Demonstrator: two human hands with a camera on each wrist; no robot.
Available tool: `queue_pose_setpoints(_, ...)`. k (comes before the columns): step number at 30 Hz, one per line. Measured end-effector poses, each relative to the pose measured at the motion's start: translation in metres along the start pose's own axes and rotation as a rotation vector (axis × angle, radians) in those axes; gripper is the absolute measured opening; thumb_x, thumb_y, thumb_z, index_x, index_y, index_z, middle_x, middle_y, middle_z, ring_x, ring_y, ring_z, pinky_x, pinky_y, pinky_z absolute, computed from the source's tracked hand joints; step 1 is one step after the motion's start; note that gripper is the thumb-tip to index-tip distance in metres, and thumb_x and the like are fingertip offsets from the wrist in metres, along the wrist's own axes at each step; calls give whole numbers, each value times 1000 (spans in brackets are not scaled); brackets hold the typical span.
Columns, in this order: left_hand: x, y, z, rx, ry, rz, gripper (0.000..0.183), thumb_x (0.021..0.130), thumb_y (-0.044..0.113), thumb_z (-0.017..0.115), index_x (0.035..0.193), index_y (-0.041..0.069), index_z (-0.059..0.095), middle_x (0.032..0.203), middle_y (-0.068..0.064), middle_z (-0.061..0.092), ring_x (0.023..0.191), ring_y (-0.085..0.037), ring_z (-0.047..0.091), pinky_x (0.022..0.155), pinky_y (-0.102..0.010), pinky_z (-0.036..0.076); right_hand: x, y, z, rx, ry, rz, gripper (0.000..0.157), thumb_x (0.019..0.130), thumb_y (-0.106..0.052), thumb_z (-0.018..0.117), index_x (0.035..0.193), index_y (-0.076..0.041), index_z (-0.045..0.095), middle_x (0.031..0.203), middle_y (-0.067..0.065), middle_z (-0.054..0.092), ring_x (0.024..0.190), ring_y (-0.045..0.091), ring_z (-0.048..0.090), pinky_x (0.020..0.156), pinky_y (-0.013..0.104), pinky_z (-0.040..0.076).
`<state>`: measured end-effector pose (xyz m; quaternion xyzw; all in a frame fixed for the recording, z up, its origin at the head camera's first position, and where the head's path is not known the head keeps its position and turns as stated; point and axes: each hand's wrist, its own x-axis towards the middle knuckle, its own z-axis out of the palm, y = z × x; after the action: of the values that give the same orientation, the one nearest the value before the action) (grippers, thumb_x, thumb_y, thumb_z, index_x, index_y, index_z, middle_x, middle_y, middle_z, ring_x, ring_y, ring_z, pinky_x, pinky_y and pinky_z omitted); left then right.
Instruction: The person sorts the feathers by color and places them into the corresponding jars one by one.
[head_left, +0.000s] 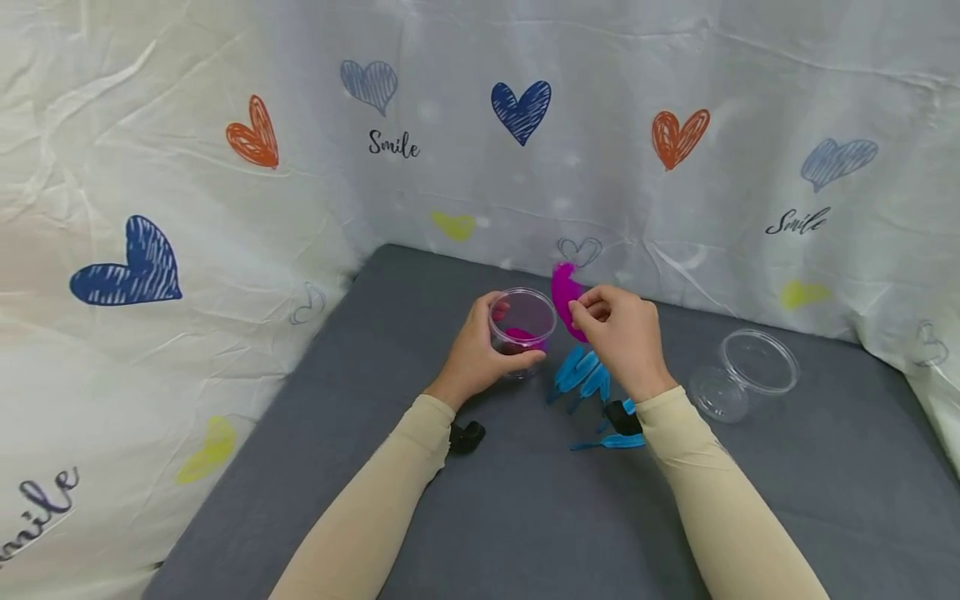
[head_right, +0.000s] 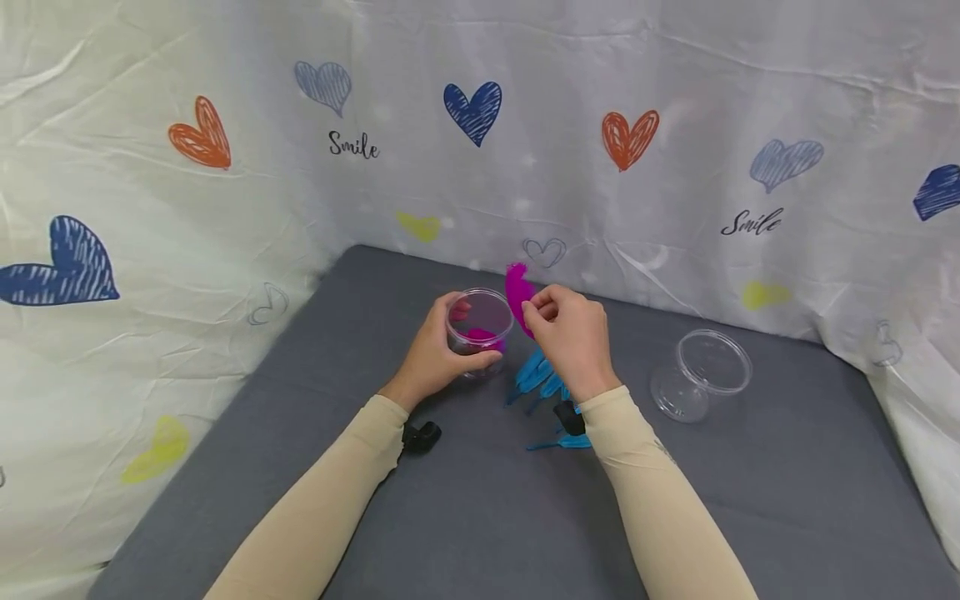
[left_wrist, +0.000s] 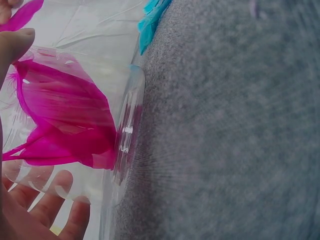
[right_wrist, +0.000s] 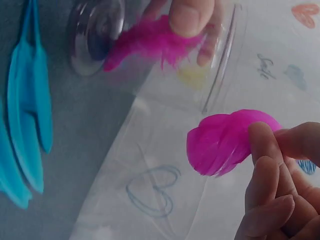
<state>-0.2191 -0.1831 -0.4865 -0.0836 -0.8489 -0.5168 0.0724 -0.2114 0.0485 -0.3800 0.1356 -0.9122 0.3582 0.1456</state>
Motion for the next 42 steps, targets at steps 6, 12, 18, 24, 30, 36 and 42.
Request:
queue_pose_setpoints(6,-1,0,-1,-23,-12,7,111,80,56,93,164,21,29,155,-4,49,142,-25,51,117,-49,53,7,-8,12,21,-8,-15,23,102,-32,77,101,-9,79,87,6,82,74,22,72,62,34,57)
queue_pose_setpoints(12,-3,0,-3,-46,-29,1,109,82,55,92,164,23,28,156,-3,48,145,-30,50,116,-49,54,15,-21,17,37,-11,-56,22,102,-31,76,102,-9,79,89,7,82,75,23,73,65,37,60)
queue_pose_setpoints(18,-4,0,-6,-54,-26,-2,106,83,53,92,163,24,29,156,-5,49,143,-27,51,115,-49,54,22,-35,25,77,-14,-105,21,102,-30,77,101,-9,79,89,7,82,77,22,75,68,41,63)
queue_pose_setpoints(24,-4,1,-6,-39,-37,-7,105,84,51,92,163,23,30,155,-4,49,127,-20,58,105,-46,58,22,-36,42,104,-68,-102,20,102,-28,77,100,-9,78,88,6,82,76,21,75,69,40,64)
queue_pose_setpoints(30,-3,3,-6,-43,-47,2,105,83,53,92,163,26,30,151,-1,49,116,-17,57,96,-42,58,21,-31,50,100,-101,-90,20,103,-30,76,101,-10,77,91,5,82,78,21,75,72,40,66)
queue_pose_setpoints(36,-2,3,-4,-40,-49,6,106,81,58,91,162,26,30,150,0,49,122,-20,58,100,-42,60,19,-22,50,24,-138,-111,17,101,-28,78,101,-11,80,95,6,80,84,23,71,75,41,65)
queue_pose_setpoints(42,-3,1,-5,-37,-39,-16,112,80,56,92,165,24,26,157,0,45,138,-23,54,111,-46,58,17,-16,52,-69,-175,-146,21,98,-29,81,102,-9,85,106,10,70,103,28,55,88,45,56)
